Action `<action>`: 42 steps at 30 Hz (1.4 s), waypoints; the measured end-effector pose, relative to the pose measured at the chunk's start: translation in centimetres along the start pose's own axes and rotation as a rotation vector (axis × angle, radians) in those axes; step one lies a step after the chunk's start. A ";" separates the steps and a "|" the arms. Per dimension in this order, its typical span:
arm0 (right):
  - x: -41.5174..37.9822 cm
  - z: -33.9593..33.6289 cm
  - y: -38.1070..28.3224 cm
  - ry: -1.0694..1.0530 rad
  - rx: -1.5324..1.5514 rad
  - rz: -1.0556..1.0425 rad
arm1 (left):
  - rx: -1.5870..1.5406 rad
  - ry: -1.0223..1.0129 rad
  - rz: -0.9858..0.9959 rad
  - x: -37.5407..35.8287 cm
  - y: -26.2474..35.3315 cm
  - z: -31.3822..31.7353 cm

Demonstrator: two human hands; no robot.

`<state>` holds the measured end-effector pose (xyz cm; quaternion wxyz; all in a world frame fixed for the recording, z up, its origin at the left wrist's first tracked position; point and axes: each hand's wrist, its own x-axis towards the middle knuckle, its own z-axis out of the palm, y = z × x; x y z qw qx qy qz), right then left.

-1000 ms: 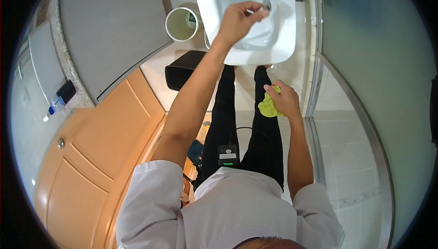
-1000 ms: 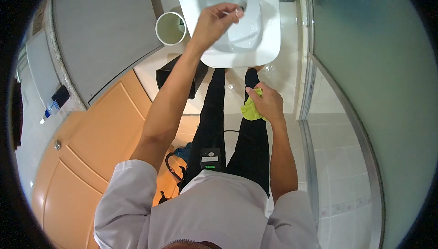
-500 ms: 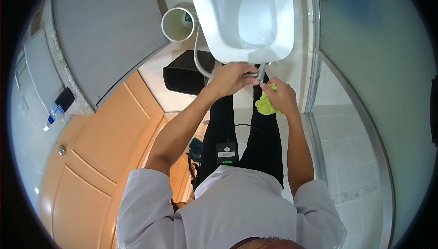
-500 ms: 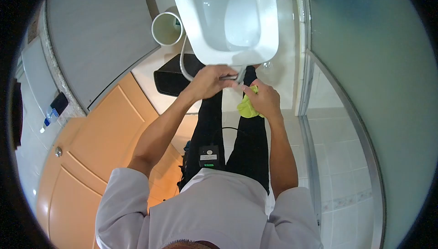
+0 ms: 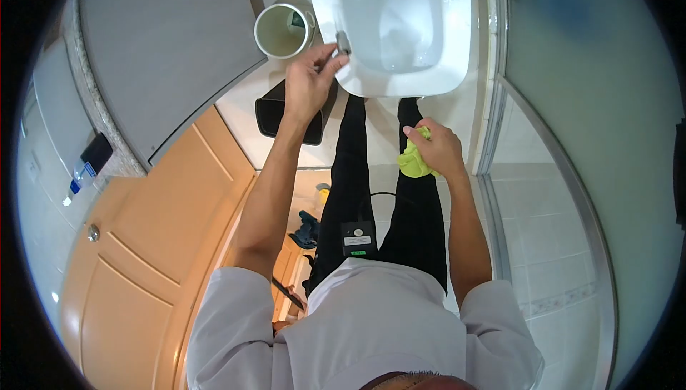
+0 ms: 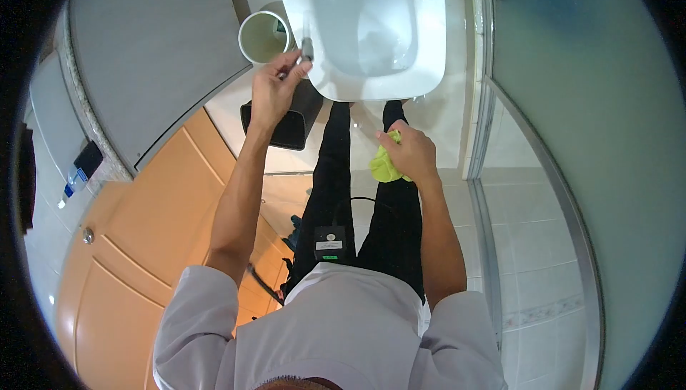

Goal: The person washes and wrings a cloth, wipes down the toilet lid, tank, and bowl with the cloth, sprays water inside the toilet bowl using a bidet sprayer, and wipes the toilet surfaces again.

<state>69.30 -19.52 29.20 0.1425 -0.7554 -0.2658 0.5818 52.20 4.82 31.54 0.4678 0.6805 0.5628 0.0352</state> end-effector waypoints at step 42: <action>1.8 0.2 0.3 -0.035 -0.049 0.090 | 0.556 -0.224 0.175 12.8 5.5 6.8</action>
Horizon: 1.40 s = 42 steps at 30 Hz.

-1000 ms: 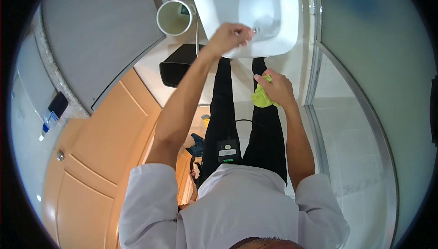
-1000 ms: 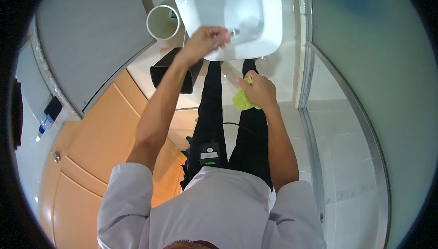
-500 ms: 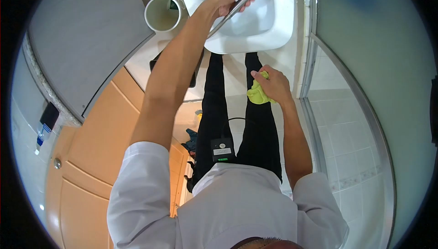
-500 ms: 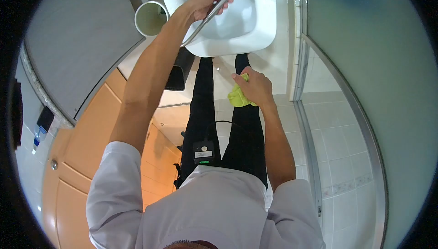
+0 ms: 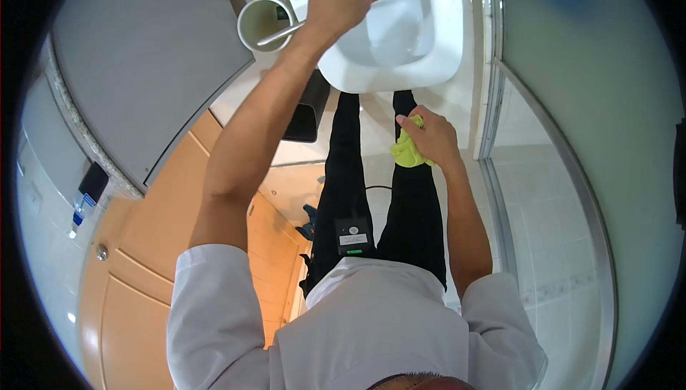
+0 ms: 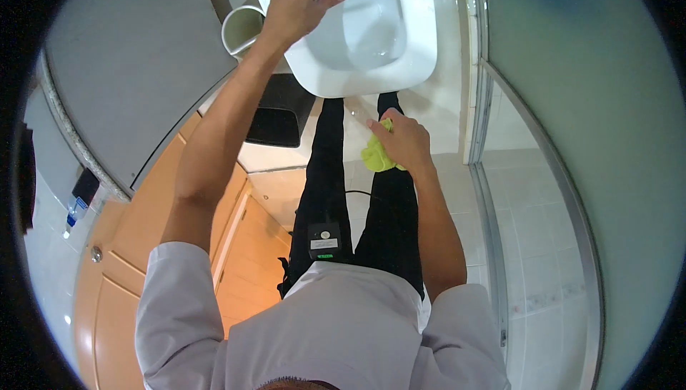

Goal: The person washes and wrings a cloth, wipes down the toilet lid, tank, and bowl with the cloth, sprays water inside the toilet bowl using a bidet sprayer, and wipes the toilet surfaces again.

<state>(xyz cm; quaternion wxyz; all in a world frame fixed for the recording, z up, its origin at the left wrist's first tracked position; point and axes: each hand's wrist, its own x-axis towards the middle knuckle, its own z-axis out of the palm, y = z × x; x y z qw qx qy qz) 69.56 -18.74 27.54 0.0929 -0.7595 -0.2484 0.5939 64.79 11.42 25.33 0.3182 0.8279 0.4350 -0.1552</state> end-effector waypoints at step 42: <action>-2.5 -2.3 2.6 0.038 0.084 -0.019 | -0.954 0.495 -0.166 -7.1 -1.6 2.3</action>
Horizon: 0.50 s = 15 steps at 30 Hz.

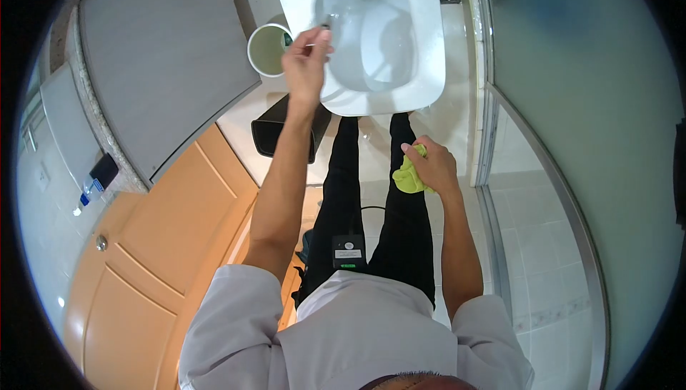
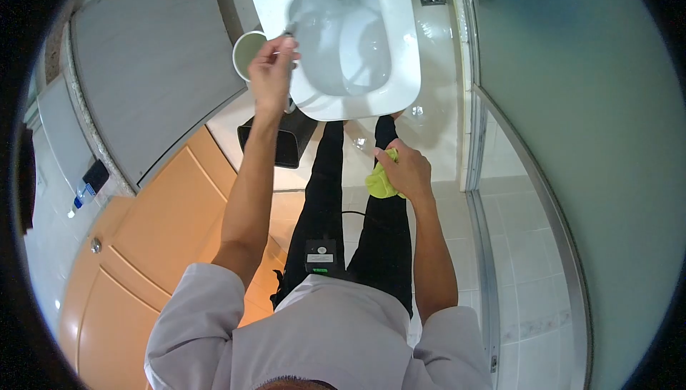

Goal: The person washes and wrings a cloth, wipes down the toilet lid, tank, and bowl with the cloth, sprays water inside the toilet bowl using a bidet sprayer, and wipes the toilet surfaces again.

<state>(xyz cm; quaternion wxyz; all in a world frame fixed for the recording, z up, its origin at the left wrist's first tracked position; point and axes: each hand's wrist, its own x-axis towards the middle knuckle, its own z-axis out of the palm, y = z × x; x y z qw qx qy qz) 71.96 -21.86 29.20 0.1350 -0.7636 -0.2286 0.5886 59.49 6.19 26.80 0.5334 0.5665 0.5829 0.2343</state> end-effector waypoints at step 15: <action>0.5 0.3 -0.5 -0.010 -0.016 -0.004 | 0.109 -0.330 0.013 -1.2 2.8 4.7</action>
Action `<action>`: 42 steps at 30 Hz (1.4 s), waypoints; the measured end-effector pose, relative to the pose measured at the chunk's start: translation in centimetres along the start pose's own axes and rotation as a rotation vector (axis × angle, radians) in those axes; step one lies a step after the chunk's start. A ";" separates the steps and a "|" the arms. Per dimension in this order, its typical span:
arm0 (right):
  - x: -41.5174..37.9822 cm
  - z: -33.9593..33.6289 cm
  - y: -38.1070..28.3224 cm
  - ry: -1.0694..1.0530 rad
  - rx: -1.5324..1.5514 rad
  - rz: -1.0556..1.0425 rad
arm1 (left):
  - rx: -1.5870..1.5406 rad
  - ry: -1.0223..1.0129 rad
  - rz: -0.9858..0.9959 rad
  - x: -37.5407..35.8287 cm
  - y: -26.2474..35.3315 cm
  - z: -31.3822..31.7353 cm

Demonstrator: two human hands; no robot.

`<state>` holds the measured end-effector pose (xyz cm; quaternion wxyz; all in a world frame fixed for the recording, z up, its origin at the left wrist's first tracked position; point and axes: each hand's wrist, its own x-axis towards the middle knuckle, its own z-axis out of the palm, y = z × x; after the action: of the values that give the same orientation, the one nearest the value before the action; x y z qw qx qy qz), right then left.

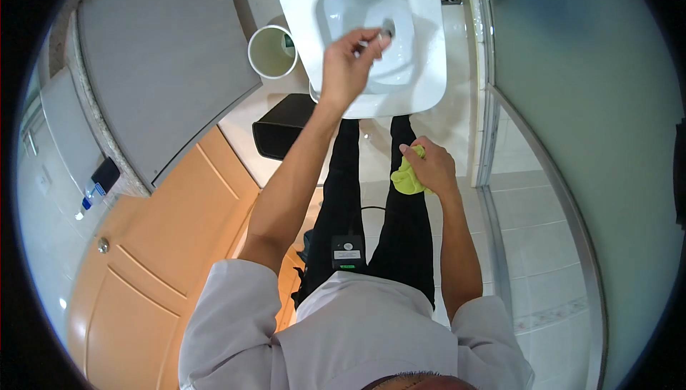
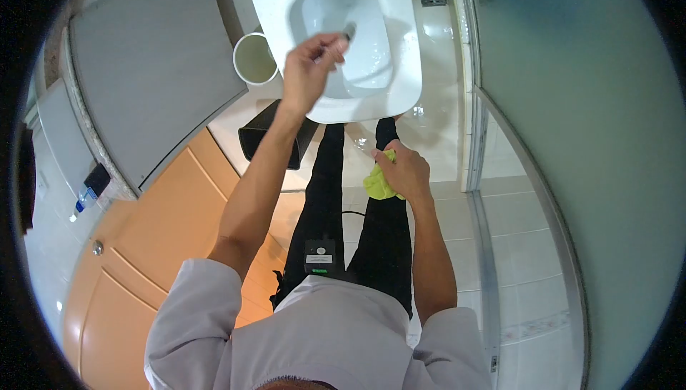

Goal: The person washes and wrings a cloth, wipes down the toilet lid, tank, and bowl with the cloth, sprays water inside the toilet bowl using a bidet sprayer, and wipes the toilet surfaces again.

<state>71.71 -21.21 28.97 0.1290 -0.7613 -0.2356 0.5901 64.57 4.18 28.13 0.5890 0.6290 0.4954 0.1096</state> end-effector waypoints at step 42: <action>-0.3 1.0 0.1 0.045 0.066 -0.028 | -0.207 0.154 0.043 3.6 5.2 -5.2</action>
<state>70.71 -21.55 28.89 0.1673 -0.7666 -0.2236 0.5783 65.14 11.15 32.40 0.6086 0.5651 0.5114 0.2207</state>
